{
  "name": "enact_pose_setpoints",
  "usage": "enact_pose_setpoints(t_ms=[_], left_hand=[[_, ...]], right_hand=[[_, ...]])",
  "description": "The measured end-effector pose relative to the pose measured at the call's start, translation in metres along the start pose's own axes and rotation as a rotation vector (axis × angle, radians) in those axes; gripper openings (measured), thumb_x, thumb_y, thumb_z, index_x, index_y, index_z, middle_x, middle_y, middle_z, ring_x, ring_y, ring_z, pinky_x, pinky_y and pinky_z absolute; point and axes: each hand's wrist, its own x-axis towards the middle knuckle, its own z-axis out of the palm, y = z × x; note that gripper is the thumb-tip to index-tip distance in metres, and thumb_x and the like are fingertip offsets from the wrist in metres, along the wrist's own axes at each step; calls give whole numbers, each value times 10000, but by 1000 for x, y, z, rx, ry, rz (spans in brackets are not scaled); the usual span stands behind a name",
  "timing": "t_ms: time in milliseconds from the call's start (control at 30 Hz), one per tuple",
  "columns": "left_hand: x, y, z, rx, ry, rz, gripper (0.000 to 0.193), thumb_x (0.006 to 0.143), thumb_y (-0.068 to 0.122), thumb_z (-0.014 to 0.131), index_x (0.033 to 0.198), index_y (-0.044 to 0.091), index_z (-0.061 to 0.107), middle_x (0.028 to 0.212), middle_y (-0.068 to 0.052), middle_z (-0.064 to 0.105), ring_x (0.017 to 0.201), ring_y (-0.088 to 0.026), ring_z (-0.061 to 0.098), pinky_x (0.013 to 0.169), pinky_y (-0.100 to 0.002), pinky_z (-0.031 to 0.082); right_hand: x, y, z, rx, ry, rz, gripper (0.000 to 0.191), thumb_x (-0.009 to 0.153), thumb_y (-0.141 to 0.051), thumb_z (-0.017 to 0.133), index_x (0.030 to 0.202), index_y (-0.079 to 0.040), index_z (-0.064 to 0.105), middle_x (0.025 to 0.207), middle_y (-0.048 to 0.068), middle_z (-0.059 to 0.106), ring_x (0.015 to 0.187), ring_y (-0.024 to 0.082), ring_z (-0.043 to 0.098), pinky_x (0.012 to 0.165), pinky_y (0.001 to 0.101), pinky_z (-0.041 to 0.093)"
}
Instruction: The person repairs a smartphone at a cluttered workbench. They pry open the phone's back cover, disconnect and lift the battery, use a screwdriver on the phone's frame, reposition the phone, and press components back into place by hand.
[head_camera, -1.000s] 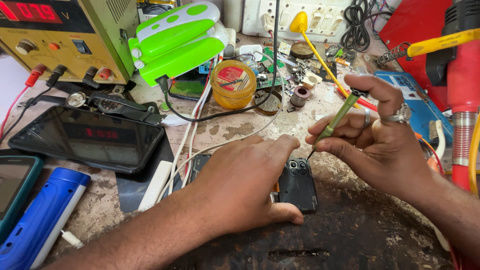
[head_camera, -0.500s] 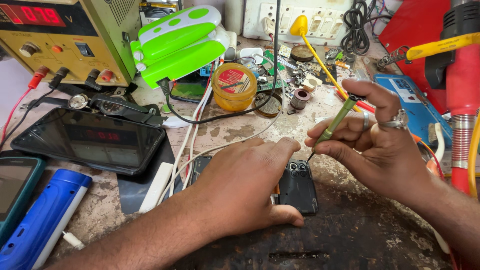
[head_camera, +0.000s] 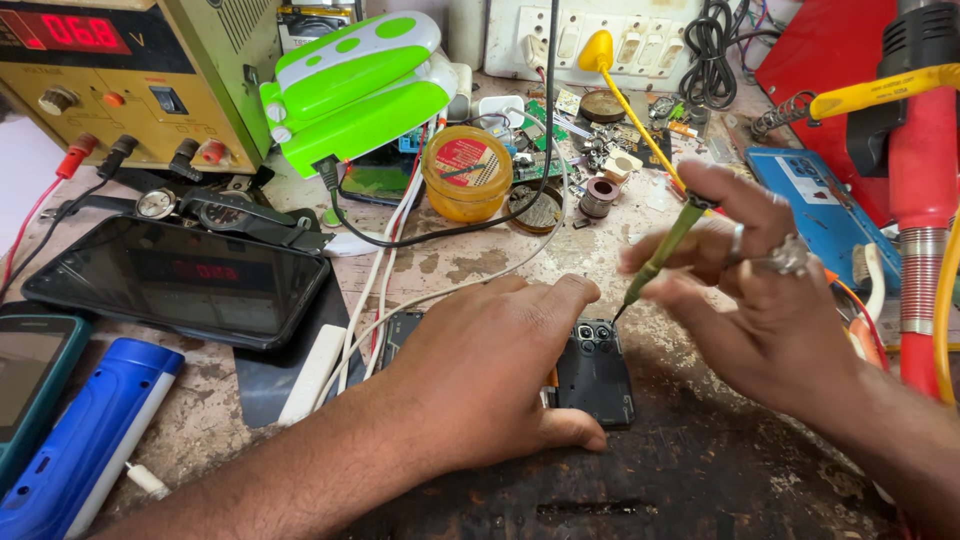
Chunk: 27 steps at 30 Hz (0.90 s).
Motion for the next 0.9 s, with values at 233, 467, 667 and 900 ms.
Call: enact_pose_setpoints(t_ms=[233, 467, 667, 900], left_hand=[[0, 0, 2, 0, -19, -13, 908, 604, 510, 898, 1298, 55, 528, 965, -143, 707, 1033, -366, 649, 833, -507, 506], [-1, -5, 5, 21, 27, 93, 775, 627, 520, 881, 1210, 75, 628, 1098, -128, 700, 1090, -361, 639, 884, -498, 499], [-1, -7, 4, 12, -16, 90, 629, 645, 525, 859, 1095, 108, 720, 1156, -92, 694, 1120, -341, 633, 911, -490, 496], [-2, -6, 5, 29, -2, 114, 633, 658, 524, 857, 1103, 97, 714, 1182, -122, 684, 1131, -360, 626, 920, -506, 493]], right_hand=[[-2, -5, 0, -122, 186, 31, 603, 921, 25, 737, 1354, -6, 320, 1222, 117, 501, 1012, 202, 740, 816, 317, 610], [1, -8, 1, -72, 104, 13, 576, 925, -43, 751, 1270, 39, 296, 1106, 15, 629, 959, 87, 759, 802, 249, 605], [2, -10, -7, -292, -17, -117, 219, 846, -43, 767, 1059, -63, 718, 1167, 1, 645, 1359, 116, 305, 837, 226, 595], [3, -9, -8, -331, 21, -128, 214, 937, 17, 726, 1137, -26, 667, 1227, 73, 617, 1104, 264, 560, 864, 297, 585]])
